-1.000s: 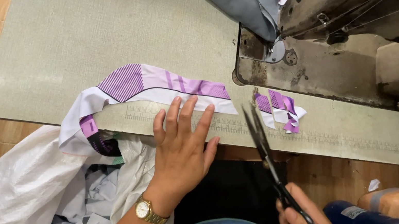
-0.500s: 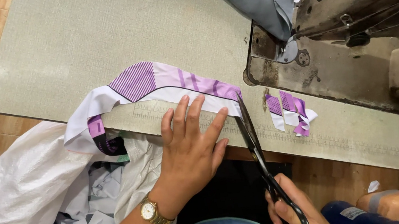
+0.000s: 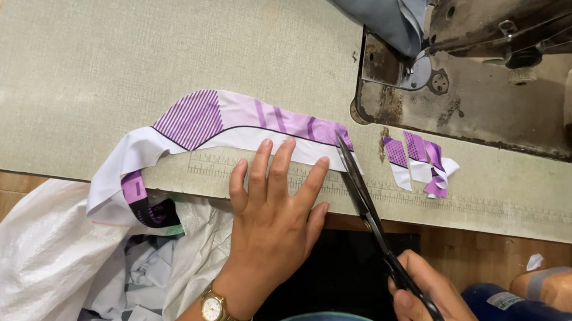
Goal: Trimming fabric scraps with scissors on a sewing machine table
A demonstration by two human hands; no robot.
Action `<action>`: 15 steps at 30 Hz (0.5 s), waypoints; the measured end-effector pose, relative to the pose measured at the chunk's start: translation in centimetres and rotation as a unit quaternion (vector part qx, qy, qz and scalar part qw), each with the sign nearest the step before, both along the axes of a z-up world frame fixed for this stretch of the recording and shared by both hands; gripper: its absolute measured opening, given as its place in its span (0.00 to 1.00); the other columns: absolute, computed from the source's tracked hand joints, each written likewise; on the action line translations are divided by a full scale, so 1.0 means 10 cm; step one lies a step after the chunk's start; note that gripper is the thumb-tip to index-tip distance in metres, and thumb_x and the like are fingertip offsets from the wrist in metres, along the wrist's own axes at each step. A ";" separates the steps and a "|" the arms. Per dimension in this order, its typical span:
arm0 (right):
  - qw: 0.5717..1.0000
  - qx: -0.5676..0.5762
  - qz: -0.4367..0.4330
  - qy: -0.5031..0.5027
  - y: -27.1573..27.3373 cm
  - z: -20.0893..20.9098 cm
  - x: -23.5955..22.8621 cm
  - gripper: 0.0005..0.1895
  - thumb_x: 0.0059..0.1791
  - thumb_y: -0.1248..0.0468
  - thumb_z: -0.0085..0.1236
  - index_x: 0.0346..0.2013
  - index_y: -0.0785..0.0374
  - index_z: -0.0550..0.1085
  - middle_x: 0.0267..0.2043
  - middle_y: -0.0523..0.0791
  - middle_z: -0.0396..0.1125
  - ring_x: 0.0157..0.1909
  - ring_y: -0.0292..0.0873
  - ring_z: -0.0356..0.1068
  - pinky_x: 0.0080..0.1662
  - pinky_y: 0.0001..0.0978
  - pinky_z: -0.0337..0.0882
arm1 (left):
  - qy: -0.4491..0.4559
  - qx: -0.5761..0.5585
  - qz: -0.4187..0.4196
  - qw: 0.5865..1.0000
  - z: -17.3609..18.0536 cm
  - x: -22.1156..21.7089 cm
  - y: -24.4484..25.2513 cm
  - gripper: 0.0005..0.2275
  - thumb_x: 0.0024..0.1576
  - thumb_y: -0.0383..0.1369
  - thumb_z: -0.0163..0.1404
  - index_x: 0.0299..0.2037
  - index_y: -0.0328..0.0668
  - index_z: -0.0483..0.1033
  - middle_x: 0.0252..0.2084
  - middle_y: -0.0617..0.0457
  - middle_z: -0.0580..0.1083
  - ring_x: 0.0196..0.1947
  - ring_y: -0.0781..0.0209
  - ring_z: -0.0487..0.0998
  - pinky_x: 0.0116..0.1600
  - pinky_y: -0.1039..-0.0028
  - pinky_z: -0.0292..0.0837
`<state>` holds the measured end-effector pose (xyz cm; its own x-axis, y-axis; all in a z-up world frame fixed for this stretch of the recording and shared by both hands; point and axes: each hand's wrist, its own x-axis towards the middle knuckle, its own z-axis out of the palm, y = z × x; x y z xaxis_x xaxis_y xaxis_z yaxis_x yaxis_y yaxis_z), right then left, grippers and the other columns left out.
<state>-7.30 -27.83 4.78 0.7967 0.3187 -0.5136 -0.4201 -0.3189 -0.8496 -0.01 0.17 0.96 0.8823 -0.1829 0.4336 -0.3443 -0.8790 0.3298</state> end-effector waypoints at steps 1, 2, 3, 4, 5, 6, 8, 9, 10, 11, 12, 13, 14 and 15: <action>1.000 -0.019 0.011 -0.005 0.03 0.01 0.04 0.23 0.54 0.43 0.58 0.35 0.61 0.69 0.14 0.45 0.70 0.17 0.39 0.69 0.28 0.31 0.68 | -0.002 0.005 0.003 1.000 -0.01 0.00 0.00 0.25 0.62 0.48 0.59 0.70 0.61 0.74 0.75 0.41 0.65 0.76 0.37 0.63 0.74 0.43 0.54; 0.999 -0.038 0.022 -0.011 0.05 0.03 0.08 0.22 0.55 0.44 0.56 0.35 0.60 0.69 0.16 0.44 0.69 0.18 0.39 0.70 0.28 0.32 0.71 | -0.003 0.009 0.006 1.000 -0.01 0.00 -0.01 0.26 0.61 0.49 0.60 0.70 0.62 0.73 0.74 0.41 0.65 0.76 0.38 0.63 0.74 0.43 0.54; 0.999 -0.037 0.021 -0.013 0.11 0.06 0.11 0.22 0.55 0.44 0.56 0.35 0.60 0.69 0.16 0.44 0.69 0.18 0.39 0.70 0.28 0.32 0.71 | -0.006 0.011 0.006 1.000 -0.02 0.00 -0.01 0.26 0.61 0.49 0.60 0.70 0.62 0.73 0.74 0.41 0.65 0.76 0.38 0.63 0.74 0.43 0.54; 0.998 -0.055 0.009 0.002 0.16 0.09 0.15 0.23 0.53 0.42 0.56 0.36 0.61 0.70 0.15 0.44 0.69 0.19 0.39 0.70 0.30 0.33 0.70 | -0.003 0.010 0.007 1.000 -0.03 0.00 -0.02 0.26 0.61 0.49 0.59 0.70 0.62 0.73 0.75 0.42 0.65 0.76 0.38 0.63 0.74 0.43 0.53; 0.997 -0.072 -0.003 0.016 0.21 0.11 0.19 0.25 0.52 0.41 0.56 0.38 0.61 0.72 0.15 0.44 0.68 0.20 0.40 0.70 0.32 0.34 0.70 | -0.002 0.010 0.009 1.000 -0.04 0.00 -0.02 0.26 0.60 0.49 0.59 0.70 0.63 0.73 0.75 0.42 0.65 0.77 0.38 0.62 0.75 0.43 0.52; 0.997 -0.071 -0.003 0.013 0.22 0.08 0.19 0.25 0.52 0.41 0.56 0.38 0.61 0.72 0.15 0.44 0.68 0.20 0.40 0.70 0.32 0.34 0.70 | -0.005 0.011 0.009 1.000 -0.04 0.00 -0.02 0.26 0.60 0.49 0.59 0.70 0.63 0.73 0.75 0.42 0.65 0.77 0.38 0.62 0.75 0.43 0.52; 0.987 -0.109 -0.076 0.086 0.23 0.02 0.18 0.19 0.53 0.49 0.62 0.38 0.62 0.70 0.13 0.49 0.64 0.17 0.44 0.65 0.28 0.36 0.67 | 0.004 0.010 0.006 1.000 -0.05 0.00 -0.01 0.26 0.62 0.49 0.57 0.71 0.64 0.72 0.75 0.43 0.63 0.77 0.39 0.61 0.75 0.43 0.53; 0.988 -0.108 -0.075 0.084 0.20 -0.02 0.17 0.19 0.53 0.49 0.62 0.38 0.62 0.70 0.13 0.49 0.64 0.17 0.44 0.65 0.28 0.36 0.67 | 0.002 0.010 0.007 1.000 -0.05 0.01 -0.01 0.26 0.62 0.49 0.57 0.71 0.64 0.72 0.75 0.43 0.63 0.77 0.39 0.61 0.75 0.43 0.53; 0.990 -0.091 -0.085 0.065 0.16 -0.08 0.15 0.17 0.54 0.52 0.63 0.36 0.63 0.70 0.13 0.48 0.62 0.13 0.43 0.63 0.23 0.35 0.63 | 0.004 0.010 0.005 1.000 -0.05 0.01 -0.01 0.25 0.62 0.49 0.56 0.71 0.64 0.72 0.75 0.43 0.63 0.77 0.38 0.60 0.75 0.42 0.52; 0.991 -0.074 -0.096 0.048 0.13 -0.12 0.12 0.16 0.55 0.56 0.65 0.35 0.63 0.70 0.13 0.47 0.60 0.10 0.43 0.60 0.19 0.34 0.59 | 0.007 0.010 0.003 1.000 -0.06 0.00 -0.02 0.25 0.62 0.49 0.56 0.71 0.64 0.72 0.75 0.43 0.63 0.77 0.38 0.60 0.75 0.42 0.52; 0.991 -0.074 -0.096 0.048 0.13 -0.08 0.11 0.16 0.55 0.56 0.65 0.35 0.63 0.70 0.13 0.47 0.60 0.10 0.43 0.60 0.19 0.34 0.59 | 0.006 0.010 0.003 1.000 -0.07 0.00 -0.02 0.25 0.62 0.49 0.56 0.71 0.64 0.72 0.75 0.43 0.63 0.77 0.38 0.60 0.75 0.42 0.52; 0.990 -0.069 -0.106 0.057 0.13 -0.04 0.09 0.15 0.56 0.57 0.64 0.35 0.64 0.70 0.11 0.49 0.61 0.11 0.44 0.61 0.21 0.35 0.59 | 0.008 0.009 0.006 1.000 -0.07 0.00 -0.02 0.25 0.62 0.49 0.56 0.70 0.65 0.72 0.75 0.44 0.62 0.77 0.37 0.59 0.75 0.41 0.52; 0.989 -0.063 -0.117 0.066 0.12 0.00 0.07 0.15 0.56 0.58 0.62 0.35 0.65 0.70 0.09 0.51 0.62 0.11 0.46 0.61 0.23 0.37 0.60 | 0.010 0.009 0.009 1.000 -0.08 0.00 -0.03 0.25 0.61 0.49 0.56 0.70 0.65 0.72 0.76 0.44 0.61 0.78 0.37 0.57 0.75 0.40 0.52; 0.989 -0.064 -0.117 0.065 0.03 -0.03 0.02 0.15 0.56 0.58 0.62 0.35 0.65 0.70 0.09 0.51 0.62 0.11 0.46 0.61 0.23 0.37 0.60 | 0.010 0.009 0.008 1.000 -0.09 -0.01 -0.03 0.25 0.61 0.49 0.56 0.70 0.65 0.72 0.76 0.44 0.61 0.78 0.37 0.57 0.75 0.40 0.52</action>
